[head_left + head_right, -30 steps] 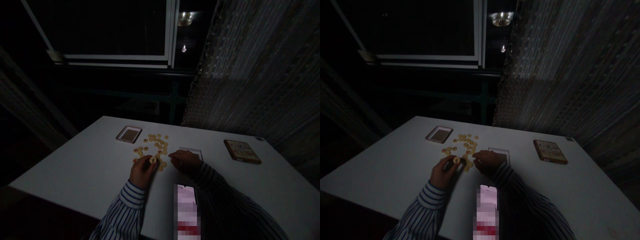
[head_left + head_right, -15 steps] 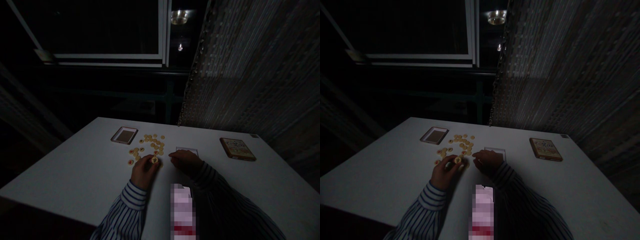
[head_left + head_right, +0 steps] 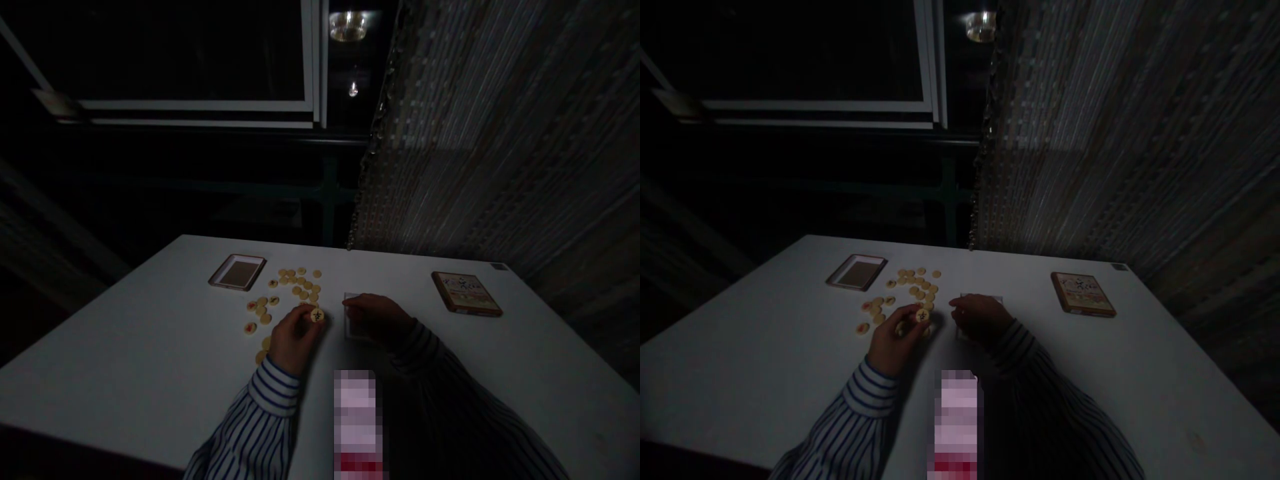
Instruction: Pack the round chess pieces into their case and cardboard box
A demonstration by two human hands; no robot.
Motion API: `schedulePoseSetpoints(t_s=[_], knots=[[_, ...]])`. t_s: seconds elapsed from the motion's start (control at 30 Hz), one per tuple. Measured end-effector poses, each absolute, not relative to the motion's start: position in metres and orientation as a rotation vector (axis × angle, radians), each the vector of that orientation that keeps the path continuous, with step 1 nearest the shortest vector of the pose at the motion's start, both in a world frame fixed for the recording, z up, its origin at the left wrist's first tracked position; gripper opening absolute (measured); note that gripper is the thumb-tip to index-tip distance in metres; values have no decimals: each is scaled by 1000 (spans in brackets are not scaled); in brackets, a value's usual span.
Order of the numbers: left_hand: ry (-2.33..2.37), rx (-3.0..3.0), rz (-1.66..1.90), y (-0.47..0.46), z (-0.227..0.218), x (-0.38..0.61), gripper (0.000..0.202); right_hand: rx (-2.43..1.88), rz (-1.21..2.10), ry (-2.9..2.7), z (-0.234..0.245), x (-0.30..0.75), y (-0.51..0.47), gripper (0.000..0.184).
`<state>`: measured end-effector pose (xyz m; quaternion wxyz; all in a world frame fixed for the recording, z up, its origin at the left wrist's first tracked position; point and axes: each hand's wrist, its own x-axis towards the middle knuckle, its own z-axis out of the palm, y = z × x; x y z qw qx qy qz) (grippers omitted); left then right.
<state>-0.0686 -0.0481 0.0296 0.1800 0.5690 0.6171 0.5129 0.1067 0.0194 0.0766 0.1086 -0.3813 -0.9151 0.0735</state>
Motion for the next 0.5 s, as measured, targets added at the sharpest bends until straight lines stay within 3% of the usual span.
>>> schedulePoseSetpoints(t_s=[0.33,0.5], knots=[[1689,1632,1370,-34,27,-51,24,-1023,185,-2612,50,127,29,24],[1590,1651,1379,-29,22,-46,20,-938,331,-2436,35,138,32,26]])
